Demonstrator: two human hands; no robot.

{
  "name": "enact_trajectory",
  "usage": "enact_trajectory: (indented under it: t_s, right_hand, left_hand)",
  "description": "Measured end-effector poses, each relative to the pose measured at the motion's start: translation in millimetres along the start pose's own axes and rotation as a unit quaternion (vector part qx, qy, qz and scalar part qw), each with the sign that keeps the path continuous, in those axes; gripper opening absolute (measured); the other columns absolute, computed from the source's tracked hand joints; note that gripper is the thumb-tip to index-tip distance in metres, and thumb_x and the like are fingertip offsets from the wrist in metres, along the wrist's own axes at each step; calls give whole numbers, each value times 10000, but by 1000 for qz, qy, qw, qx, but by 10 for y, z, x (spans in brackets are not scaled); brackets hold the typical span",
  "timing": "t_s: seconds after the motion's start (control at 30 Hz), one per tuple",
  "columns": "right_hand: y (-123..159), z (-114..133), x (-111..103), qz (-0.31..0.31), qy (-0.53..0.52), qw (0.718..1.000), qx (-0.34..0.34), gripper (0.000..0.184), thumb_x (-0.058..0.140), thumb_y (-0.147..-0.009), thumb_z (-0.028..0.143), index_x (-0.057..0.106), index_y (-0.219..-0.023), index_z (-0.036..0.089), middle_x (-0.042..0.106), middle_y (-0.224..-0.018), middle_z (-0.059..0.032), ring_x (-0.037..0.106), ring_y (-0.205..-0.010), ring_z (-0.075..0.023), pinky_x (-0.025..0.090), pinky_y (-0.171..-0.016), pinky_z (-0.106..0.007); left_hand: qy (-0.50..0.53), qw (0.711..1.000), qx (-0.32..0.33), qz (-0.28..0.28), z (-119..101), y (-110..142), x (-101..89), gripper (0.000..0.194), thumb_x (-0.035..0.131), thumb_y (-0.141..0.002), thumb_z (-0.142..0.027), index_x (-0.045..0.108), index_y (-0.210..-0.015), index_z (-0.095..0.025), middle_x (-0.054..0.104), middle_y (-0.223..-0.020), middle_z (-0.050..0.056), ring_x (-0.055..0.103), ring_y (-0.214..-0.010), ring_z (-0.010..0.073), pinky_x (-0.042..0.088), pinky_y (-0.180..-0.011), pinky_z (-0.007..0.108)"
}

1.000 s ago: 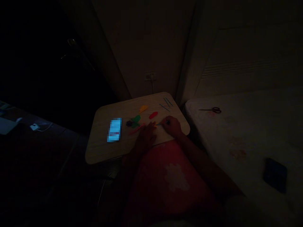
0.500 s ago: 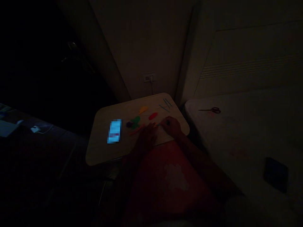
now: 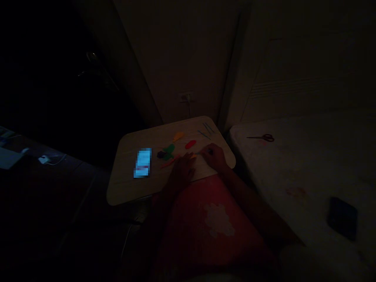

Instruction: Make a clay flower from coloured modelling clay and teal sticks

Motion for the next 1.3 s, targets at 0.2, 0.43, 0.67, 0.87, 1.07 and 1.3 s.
enact_trajectory:
  t_s: [0.2, 0.43, 0.67, 0.87, 1.07, 1.3]
  right_hand:
    - [19, 50, 2, 32, 50, 998, -8, 106, 681, -863, 291, 725, -851, 195, 707, -927, -63, 625, -846, -199, 443, -755, -299]
    - [38, 63, 9, 40, 78, 996, 33, 119, 703, -854, 324, 735, -866, 211, 727, -944, -59, 638, -843, -204, 441, -728, -298]
    - [32, 63, 5, 28, 50, 998, 26, 123, 675, -884, 310, 730, -853, 204, 727, -938, -58, 645, -838, -192, 441, -728, -288]
    - [43, 93, -9, 34, 78, 996, 40, 131, 704, -855, 333, 734, -876, 207, 726, -938, -57, 637, -838, -200, 433, -726, -294]
    - [44, 72, -17, 30, 63, 997, 15, 137, 690, -856, 330, 727, -844, 199, 729, -918, -58, 643, -816, -197, 437, -712, -293]
    - [34, 64, -21, 22, 49, 998, 32, 131, 680, -857, 320, 734, -841, 202, 731, -906, -57, 645, -811, -196, 459, -723, -295]
  left_hand:
    - [20, 1000, 2, -1, 12, 8, -12, 474, 475, -976, -245, 491, -1449, -202, 380, -1631, 83, 298, -1532, 235, 220, -1277, 514]
    - [-5, 1000, -2, 4, 2, -9, -7, 572, 469, -974, -238, 397, -1541, -209, 348, -1647, 87, 270, -1544, 260, 230, -1267, 518]
    - [-15, 1000, -3, 21, -9, -11, -6, 528, 444, -989, -247, 437, -1517, -235, 323, -1661, 63, 252, -1553, 247, 199, -1273, 532]
    - [-21, 1000, -5, 22, -17, -10, -13, 511, 447, -987, -252, 465, -1497, -242, 316, -1665, 48, 253, -1553, 247, 205, -1275, 519]
    - [-17, 1000, -3, 21, -29, -14, -14, 521, 460, -974, -239, 474, -1494, -233, 325, -1660, 63, 258, -1550, 263, 192, -1274, 542]
    - [-7, 1000, 0, 13, -18, -14, -4, 550, 470, -975, -252, 433, -1523, -247, 343, -1652, 65, 267, -1547, 256, 196, -1273, 538]
Point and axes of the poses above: each hand's wrist, its own y-axis away from the middle knuckle, its own x-axis out of the palm, z = x × y, the point moved 4 cm from there along -y, towards the middle knuckle
